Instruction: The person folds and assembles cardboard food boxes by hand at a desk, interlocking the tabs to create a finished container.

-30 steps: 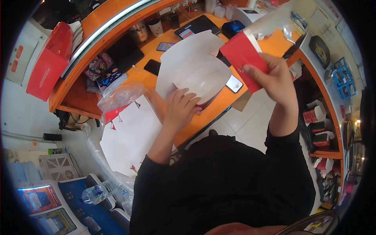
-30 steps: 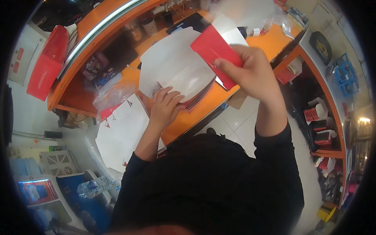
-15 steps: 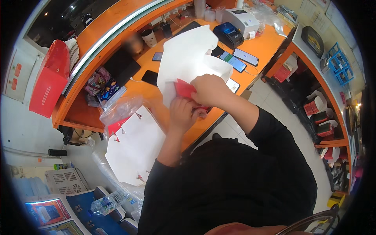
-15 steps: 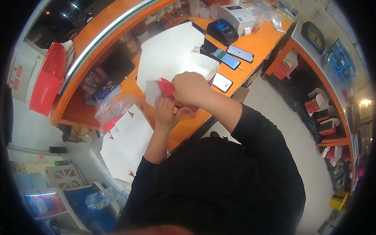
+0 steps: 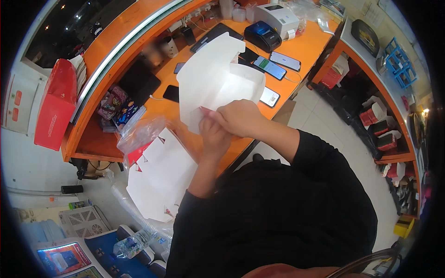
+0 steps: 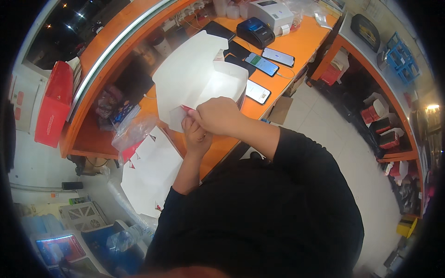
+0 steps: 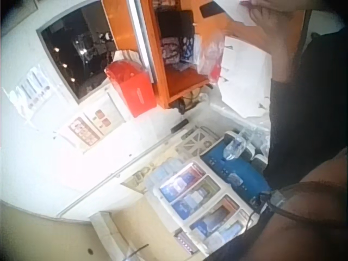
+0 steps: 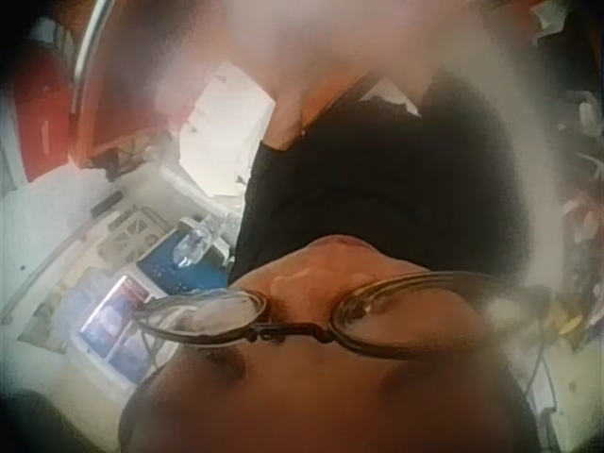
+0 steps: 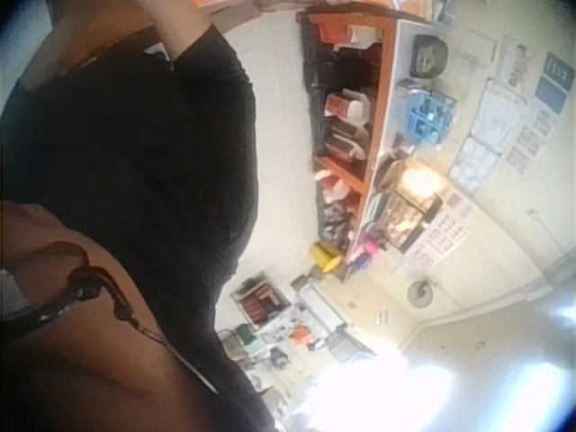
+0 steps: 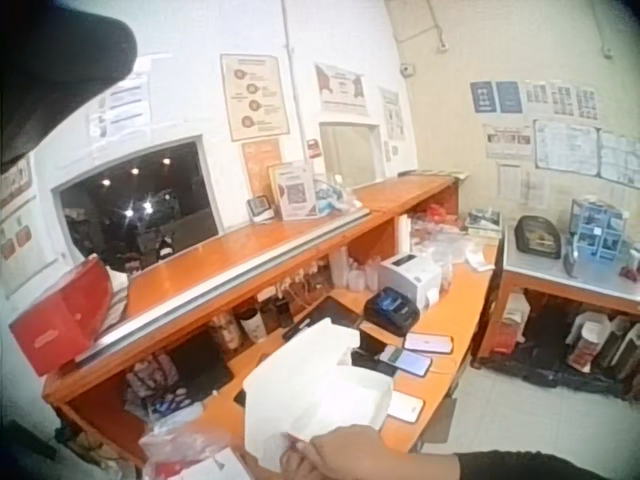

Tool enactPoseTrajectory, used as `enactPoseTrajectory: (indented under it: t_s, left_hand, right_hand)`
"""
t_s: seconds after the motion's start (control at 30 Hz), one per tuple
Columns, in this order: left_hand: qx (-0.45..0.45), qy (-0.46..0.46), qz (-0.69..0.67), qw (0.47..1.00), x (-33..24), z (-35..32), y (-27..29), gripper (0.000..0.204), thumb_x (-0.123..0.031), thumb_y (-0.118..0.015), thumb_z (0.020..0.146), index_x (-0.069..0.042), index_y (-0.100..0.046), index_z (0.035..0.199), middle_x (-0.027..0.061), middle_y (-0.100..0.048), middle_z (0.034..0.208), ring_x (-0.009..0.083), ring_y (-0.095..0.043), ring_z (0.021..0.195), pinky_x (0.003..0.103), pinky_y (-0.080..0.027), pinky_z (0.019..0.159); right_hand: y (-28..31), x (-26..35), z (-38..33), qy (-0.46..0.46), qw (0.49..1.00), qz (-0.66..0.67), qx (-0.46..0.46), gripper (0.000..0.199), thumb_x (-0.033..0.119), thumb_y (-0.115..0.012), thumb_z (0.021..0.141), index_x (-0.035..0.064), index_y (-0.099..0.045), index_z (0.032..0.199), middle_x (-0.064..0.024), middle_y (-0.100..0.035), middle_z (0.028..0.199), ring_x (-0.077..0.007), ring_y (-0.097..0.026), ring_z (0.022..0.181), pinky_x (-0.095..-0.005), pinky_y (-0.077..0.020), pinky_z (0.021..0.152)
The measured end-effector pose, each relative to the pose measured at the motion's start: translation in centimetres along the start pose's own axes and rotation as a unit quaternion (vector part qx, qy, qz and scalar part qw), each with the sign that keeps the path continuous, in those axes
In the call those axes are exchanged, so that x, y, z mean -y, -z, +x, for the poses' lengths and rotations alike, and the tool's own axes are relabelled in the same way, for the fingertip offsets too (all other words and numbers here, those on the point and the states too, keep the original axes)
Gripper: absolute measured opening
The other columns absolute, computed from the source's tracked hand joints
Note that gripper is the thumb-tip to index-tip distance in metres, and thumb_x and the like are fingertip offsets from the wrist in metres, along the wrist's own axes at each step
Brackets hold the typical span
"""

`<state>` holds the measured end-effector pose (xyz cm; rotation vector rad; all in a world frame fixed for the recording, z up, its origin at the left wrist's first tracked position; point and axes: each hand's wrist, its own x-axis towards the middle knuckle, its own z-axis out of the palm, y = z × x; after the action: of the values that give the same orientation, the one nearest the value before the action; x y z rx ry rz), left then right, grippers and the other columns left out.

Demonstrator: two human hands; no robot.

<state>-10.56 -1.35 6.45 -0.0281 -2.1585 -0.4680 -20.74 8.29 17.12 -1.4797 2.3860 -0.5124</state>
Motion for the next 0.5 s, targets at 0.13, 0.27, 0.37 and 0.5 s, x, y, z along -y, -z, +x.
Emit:
enactPoseTrajectory:
  t_s: [0.13, 0.27, 0.37, 0.5]
  left_hand:
    - [0.105, 0.059, -0.132, 0.984, 0.7, 0.1, 0.1, 0.017, -0.001, -0.068, 0.066, -0.009, -0.065, 0.081, 0.0049, -0.065, 0.091, 0.0278, -0.058, 0.09, 0.042, -0.042, 0.075]
    - [0.039, 0.006, -0.05, 0.998, -0.5, 0.2, 1.0, 0.021, -0.003, -0.073, 0.067, -0.01, -0.066, 0.086, 0.0067, -0.065, 0.093, 0.0302, -0.059, 0.09, 0.042, -0.044, 0.074]
    - [0.047, -0.003, -0.034, 0.998, -1.2, -1.9, 4.2, 0.025, -0.006, -0.076, 0.067, -0.01, -0.065, 0.089, 0.0082, -0.064, 0.093, 0.0315, -0.059, 0.09, 0.043, -0.046, 0.079]
    - [0.266, 0.134, -0.018, 0.955, -1.7, -8.0, 12.0, 0.036, -0.008, -0.079, 0.064, -0.008, -0.066, 0.098, 0.0098, -0.064, 0.1, 0.0315, -0.059, 0.096, 0.045, -0.046, 0.087]
  right_hand:
    - [-1.4, -0.6, -1.3, 0.032, 0.999, -0.026, -0.012, 0.049, 0.045, -0.042, 0.094, 0.0052, -0.069, 0.095, -0.016, -0.069, 0.085, -0.038, -0.066, 0.077, -0.0459, -0.051, 0.07]
    - [-2.5, -0.9, -1.6, 0.178, 0.95, 0.016, -0.257, 0.042, 0.04, -0.047, 0.095, 0.0055, -0.066, 0.111, -0.0162, -0.067, 0.093, -0.0331, -0.066, 0.076, -0.0409, -0.0513, 0.073]
    - [-0.6, -0.3, -2.4, 0.291, 0.884, 0.253, -0.264, 0.036, 0.028, -0.049, 0.097, 0.0034, -0.061, 0.121, -0.0153, -0.065, 0.1, -0.0286, -0.065, 0.075, -0.0374, -0.0512, 0.074]
    - [6.5, 3.5, -6.9, 0.396, 0.716, 0.575, -0.003, 0.035, 0.032, -0.048, 0.095, 0.0047, -0.055, 0.116, -0.0069, -0.06, 0.072, -0.0178, -0.053, 0.061, -0.0315, -0.0409, 0.07]
